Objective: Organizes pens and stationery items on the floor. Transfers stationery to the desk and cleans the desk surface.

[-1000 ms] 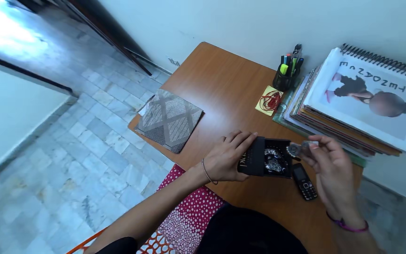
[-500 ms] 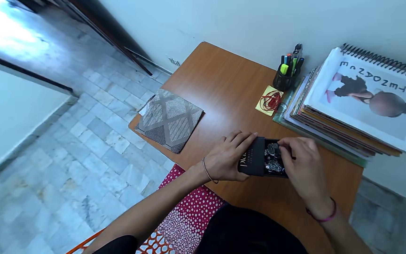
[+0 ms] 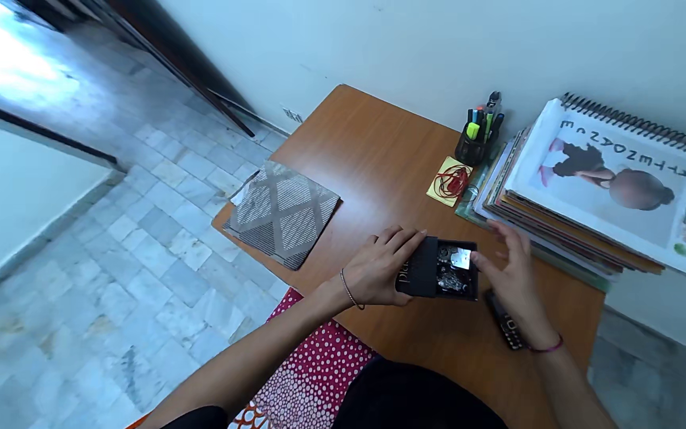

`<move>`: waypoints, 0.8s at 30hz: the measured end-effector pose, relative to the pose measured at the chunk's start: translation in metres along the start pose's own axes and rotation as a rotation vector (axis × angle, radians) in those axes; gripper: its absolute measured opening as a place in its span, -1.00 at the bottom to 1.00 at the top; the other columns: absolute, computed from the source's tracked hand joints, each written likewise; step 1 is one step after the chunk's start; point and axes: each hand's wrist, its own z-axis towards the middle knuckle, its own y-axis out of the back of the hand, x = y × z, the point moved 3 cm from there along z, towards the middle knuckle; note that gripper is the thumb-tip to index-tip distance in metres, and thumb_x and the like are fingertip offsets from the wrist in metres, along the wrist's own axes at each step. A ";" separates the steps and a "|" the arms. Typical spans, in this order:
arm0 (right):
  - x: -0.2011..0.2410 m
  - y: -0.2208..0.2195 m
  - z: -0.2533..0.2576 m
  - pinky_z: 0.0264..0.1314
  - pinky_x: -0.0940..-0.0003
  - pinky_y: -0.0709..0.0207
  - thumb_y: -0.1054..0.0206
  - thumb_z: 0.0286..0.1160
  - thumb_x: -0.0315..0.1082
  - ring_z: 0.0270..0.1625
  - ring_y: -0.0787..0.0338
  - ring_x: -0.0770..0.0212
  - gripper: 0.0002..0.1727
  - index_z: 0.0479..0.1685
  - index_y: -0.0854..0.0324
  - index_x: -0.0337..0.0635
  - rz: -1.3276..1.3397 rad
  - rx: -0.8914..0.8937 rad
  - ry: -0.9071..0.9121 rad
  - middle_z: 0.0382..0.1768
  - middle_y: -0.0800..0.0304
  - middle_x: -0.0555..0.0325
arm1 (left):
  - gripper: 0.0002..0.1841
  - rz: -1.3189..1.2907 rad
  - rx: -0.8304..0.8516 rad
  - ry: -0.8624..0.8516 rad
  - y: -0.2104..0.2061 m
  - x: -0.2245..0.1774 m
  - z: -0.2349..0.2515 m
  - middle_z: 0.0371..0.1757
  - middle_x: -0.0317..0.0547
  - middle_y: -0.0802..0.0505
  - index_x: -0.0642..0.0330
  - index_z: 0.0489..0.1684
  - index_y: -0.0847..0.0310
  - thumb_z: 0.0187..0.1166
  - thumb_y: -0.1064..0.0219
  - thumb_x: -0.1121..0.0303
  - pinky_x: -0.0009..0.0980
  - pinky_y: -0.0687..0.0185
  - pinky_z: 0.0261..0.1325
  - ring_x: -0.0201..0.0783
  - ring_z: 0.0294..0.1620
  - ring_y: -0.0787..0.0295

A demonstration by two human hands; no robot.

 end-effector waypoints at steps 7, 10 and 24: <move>-0.024 -0.027 -0.001 0.51 0.05 -0.49 0.06 0.87 0.02 0.58 -0.53 0.05 -0.33 0.88 0.02 0.03 0.566 0.215 -0.443 0.67 -0.37 -0.04 | 0.17 -0.074 0.128 0.074 -0.013 0.016 0.011 0.61 0.19 -0.58 0.30 0.76 -0.27 -0.03 -0.76 0.01 0.23 -0.60 0.23 0.26 0.63 -0.44; -0.033 -0.045 0.000 0.64 -0.09 -0.34 0.22 0.86 0.18 0.73 -0.36 0.01 -0.29 0.90 0.01 0.09 0.583 0.217 -0.524 0.79 -0.22 0.01 | 0.15 -0.052 0.193 0.099 -0.017 0.017 0.024 0.64 0.14 -0.55 0.25 0.79 -0.23 0.03 -0.76 0.04 0.22 -0.55 0.27 0.22 0.67 -0.38; -0.021 -0.081 0.027 0.62 0.02 -0.39 0.48 0.84 0.24 0.66 -0.45 0.05 -0.22 0.81 -0.12 -0.02 0.769 0.278 -0.574 0.68 -0.38 -0.04 | 0.16 -0.110 0.395 0.129 -0.030 0.025 0.070 0.73 0.13 -0.43 0.18 0.86 -0.11 0.13 -0.75 0.08 0.21 -0.50 0.38 0.23 0.76 -0.23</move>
